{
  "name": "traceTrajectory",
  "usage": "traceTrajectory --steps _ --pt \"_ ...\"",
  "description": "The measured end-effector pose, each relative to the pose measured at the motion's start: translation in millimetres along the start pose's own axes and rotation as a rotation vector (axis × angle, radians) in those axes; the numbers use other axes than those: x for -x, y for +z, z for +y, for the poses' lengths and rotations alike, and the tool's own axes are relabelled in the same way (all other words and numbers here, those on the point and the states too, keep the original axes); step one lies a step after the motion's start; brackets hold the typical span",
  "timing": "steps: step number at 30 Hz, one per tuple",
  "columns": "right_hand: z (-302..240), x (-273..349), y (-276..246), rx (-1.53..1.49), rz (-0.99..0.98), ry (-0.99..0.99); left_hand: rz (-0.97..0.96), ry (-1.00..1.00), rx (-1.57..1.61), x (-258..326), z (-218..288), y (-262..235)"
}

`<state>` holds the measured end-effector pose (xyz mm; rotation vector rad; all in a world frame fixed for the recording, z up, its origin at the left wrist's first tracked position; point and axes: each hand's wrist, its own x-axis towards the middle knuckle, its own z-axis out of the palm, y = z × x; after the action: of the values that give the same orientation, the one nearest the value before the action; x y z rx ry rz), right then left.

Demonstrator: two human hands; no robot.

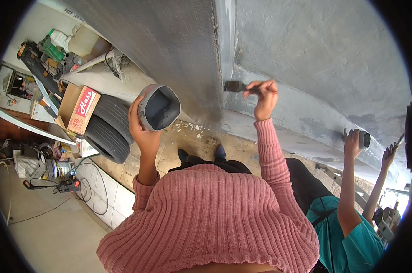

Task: The person paints a concrete wall with a handheld paint brush, dipping it into a small container of paint and applying the paint to the wall.

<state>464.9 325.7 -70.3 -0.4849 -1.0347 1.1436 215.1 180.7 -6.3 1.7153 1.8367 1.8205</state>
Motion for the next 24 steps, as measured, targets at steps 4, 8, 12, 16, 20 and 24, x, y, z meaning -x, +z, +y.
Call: traceTrajectory --steps 4,8,12,16,20,24 --pt "-63 -45 36 -0.165 -0.051 -0.229 0.006 0.014 -0.001 -3 2 3" --pt "-73 -50 52 -0.414 0.068 -0.386 0.016 0.025 -0.026 -1 -1 1" --pt "-10 -8 23 -0.338 0.155 -0.25 0.039 -0.009 -0.017 -1 -2 -1" --pt "40 46 -26 -0.226 0.208 -0.09 0.039 -0.031 -0.035 -1 -2 -1" --pt "44 44 -41 0.132 0.091 0.18 0.019 -0.006 -0.056 -3 -4 1" --pt "-10 -7 8 0.022 0.041 0.074 0.035 0.012 -0.052 -4 -1 2"
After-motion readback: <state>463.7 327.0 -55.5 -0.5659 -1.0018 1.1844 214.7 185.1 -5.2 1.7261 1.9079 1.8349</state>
